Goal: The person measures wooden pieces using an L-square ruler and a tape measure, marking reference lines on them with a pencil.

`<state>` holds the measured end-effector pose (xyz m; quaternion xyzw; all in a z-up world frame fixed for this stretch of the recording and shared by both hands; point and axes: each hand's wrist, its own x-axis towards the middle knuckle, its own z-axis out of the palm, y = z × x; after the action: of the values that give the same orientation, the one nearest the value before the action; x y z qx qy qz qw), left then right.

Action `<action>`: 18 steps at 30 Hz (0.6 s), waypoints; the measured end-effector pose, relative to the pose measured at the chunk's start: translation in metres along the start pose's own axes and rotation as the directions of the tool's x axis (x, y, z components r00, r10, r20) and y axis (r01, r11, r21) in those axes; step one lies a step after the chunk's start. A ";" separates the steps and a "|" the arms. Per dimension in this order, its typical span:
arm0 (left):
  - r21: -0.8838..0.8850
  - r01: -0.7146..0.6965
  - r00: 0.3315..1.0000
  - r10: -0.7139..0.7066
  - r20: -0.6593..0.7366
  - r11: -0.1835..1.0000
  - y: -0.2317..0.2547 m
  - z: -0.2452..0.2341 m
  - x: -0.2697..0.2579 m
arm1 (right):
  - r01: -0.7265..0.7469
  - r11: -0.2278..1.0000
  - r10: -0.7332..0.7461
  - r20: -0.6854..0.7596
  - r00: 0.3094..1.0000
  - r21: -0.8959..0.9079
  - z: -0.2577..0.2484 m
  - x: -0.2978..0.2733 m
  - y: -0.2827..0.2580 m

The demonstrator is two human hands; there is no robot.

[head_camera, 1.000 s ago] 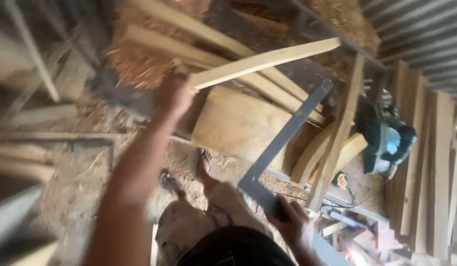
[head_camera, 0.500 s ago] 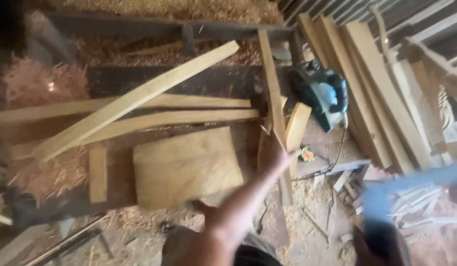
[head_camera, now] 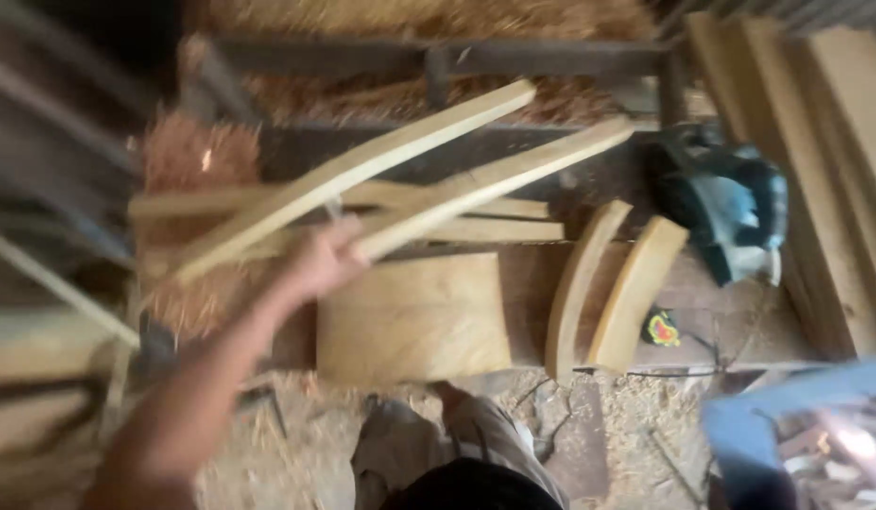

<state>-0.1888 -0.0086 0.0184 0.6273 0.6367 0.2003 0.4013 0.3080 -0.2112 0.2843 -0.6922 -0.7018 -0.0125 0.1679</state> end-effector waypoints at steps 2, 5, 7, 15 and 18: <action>0.010 -0.025 0.995 0.026 -0.094 1.000 -0.071 -0.020 0.025 | 0.110 0.994 -0.111 0.043 0.993 0.011 0.036 0.009 0.009; 0.090 0.145 0.939 -0.109 -0.325 0.985 -0.091 -0.043 0.008 | 0.258 0.966 -0.257 0.132 0.957 0.014 0.091 0.017 0.017; 0.097 0.369 0.834 -0.283 -0.474 0.924 -0.081 -0.038 -0.020 | 0.361 0.932 -0.356 0.184 0.916 0.007 0.118 0.031 0.001; -0.831 0.193 0.793 -0.582 -0.180 0.521 -0.044 0.157 -0.226 | 0.693 0.636 -0.761 0.425 0.490 0.339 0.224 0.018 -0.096; -0.981 0.177 0.873 -0.474 0.116 0.085 -0.005 0.202 -0.265 | 0.735 0.611 -0.762 0.470 0.446 0.294 0.251 -0.010 -0.112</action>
<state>-0.0670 -0.3134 -0.0368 0.0343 0.5222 0.5354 0.6629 0.1440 -0.1623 0.0688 -0.2789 -0.9500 0.1314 -0.0491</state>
